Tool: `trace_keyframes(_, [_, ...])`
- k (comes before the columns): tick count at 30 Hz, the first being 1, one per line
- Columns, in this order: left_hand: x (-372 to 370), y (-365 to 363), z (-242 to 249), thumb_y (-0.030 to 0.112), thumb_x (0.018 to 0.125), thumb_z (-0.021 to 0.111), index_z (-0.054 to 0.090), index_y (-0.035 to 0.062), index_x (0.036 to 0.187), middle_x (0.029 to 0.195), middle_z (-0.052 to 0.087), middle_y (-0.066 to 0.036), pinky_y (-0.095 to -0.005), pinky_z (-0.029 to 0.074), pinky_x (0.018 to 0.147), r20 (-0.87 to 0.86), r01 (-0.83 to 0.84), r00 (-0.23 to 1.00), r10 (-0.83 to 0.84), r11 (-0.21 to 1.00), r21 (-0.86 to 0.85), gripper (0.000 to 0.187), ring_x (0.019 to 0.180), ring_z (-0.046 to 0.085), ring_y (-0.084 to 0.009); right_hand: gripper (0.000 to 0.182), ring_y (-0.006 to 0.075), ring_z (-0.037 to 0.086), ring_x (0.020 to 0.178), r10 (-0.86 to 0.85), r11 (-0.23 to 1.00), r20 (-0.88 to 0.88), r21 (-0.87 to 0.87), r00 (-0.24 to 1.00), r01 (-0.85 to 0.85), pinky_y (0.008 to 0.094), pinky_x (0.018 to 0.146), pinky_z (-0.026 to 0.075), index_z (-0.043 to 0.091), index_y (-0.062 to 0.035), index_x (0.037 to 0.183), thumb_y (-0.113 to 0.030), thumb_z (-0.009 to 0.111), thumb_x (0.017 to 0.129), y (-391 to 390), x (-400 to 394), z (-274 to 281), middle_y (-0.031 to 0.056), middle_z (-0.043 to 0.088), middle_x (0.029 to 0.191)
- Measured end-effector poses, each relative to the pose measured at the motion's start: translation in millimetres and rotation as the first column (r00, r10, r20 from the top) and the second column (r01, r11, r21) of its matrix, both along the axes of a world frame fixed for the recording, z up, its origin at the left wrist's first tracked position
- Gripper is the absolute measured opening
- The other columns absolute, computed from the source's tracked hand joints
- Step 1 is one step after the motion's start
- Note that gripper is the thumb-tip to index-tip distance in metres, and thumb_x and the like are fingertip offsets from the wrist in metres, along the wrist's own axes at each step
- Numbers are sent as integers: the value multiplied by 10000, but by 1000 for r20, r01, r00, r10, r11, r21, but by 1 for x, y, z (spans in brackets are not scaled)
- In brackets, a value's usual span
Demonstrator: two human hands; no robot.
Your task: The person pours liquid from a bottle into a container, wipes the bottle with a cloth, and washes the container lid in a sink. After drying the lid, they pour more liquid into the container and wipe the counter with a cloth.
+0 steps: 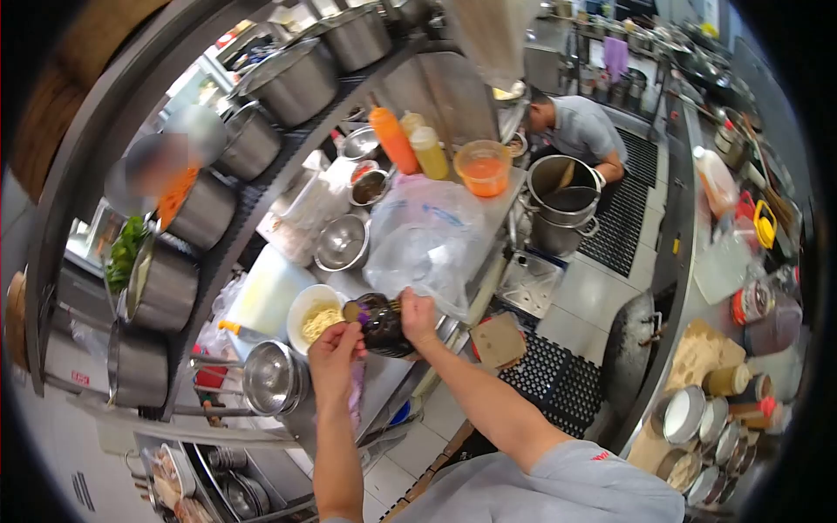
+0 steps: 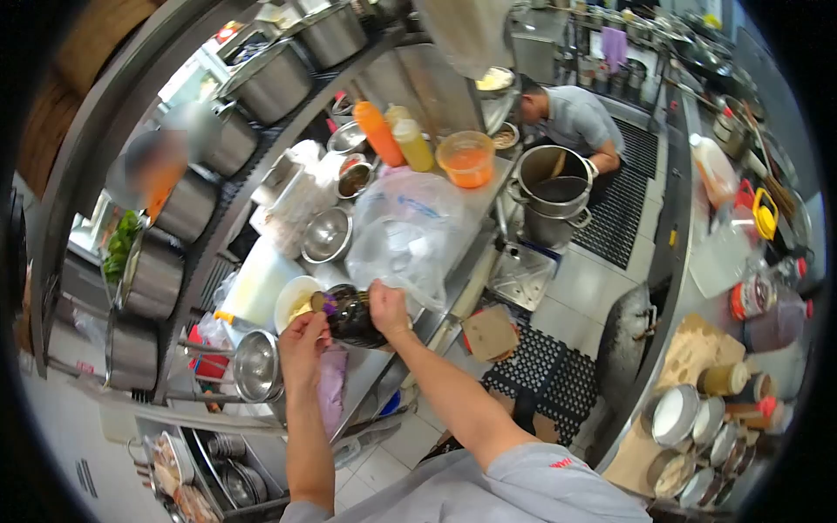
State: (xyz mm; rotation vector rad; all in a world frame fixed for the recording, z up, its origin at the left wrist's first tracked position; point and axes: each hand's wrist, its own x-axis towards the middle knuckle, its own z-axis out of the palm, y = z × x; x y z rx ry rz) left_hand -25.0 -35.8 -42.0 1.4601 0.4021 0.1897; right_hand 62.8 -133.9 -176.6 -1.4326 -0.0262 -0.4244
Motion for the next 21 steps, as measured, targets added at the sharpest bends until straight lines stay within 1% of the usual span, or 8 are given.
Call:
trace_keyframes(2, [1, 4, 0, 92, 869, 671, 641, 19, 911, 750, 631, -26, -196, 482, 555, 4, 31, 1000, -31, 999, 16, 89, 606, 568, -71, 415, 443, 537, 541, 14, 1000, -9, 21, 1000, -13, 460, 518, 402, 569, 52, 636, -211, 472, 942, 1, 0, 1, 282, 501, 600])
trace_keyframes(4, [1, 6, 4, 92, 872, 667, 634, 18, 895, 733, 618, -23, -201, 481, 550, -19, 44, 999, -42, 989, 140, 84, 595, 557, -71, 413, 447, 540, 550, 22, 1000, -8, 18, 1000, -22, 461, 522, 405, 569, 53, 638, -212, 475, 940, -1, -1, 4, 281, 503, 602])
trace_keyframes(5, [1, 8, 8, 92, 872, 667, 634, 18, 895, 733, 618, -23, -201, 481, 550, -20, 54, 998, -51, 989, 138, 84, 595, 557, -71, 410, 450, 543, 559, 49, 999, -1, 18, 999, -49, 463, 527, 409, 569, 54, 641, -213, 479, 939, -3, -2, 5, 281, 505, 604])
trace_keyframes(8, [5, 12, 24, 55, 862, 660, 607, 3, 857, 695, 595, -28, -215, 455, 533, -115, 160, 984, -133, 950, 267, 74, 562, 532, -88, 413, 454, 545, 565, 52, 998, 0, 26, 999, -52, 465, 533, 412, 565, 56, 638, -217, 480, 936, -2, -1, 6, 284, 501, 605])
trace_keyframes(14, [10, 27, 32, 50, 855, 661, 614, -9, 850, 715, 594, -15, -222, 471, 559, -165, 320, 947, -275, 851, 416, 75, 602, 553, -78, 415, 458, 536, 559, 67, 998, -8, 4, 998, -67, 476, 528, 401, 567, 46, 633, -223, 477, 937, -1, -1, 3, 284, 497, 607])
trace_keyframes(17, [11, 29, 40, 55, 848, 668, 621, -31, 857, 734, 610, -14, -214, 476, 608, -209, 344, 938, -277, 817, 463, 99, 646, 579, -79, 416, 458, 525, 553, 110, 994, -40, -3, 993, -111, 477, 527, 398, 565, 37, 626, -225, 474, 937, 1, -4, 3, 281, 495, 602])
trace_keyframes(18, [9, 30, 40, 59, 845, 671, 630, -52, 869, 764, 632, -20, -212, 482, 663, -195, 320, 947, -253, 735, 597, 120, 702, 608, -84, 416, 455, 523, 550, 93, 996, -29, -10, 995, -93, 477, 527, 397, 559, 38, 621, -221, 475, 937, 2, -5, 3, 279, 492, 596])
trace_keyframes(21, [1, 19, 39, 47, 842, 668, 640, -52, 880, 785, 648, -30, -217, 489, 696, -110, 197, 980, -168, 694, 692, 110, 748, 626, -91, 416, 447, 521, 539, 79, 997, -9, -10, 997, -79, 477, 528, 395, 544, 39, 608, -210, 481, 936, 4, -7, 2, 272, 485, 580])
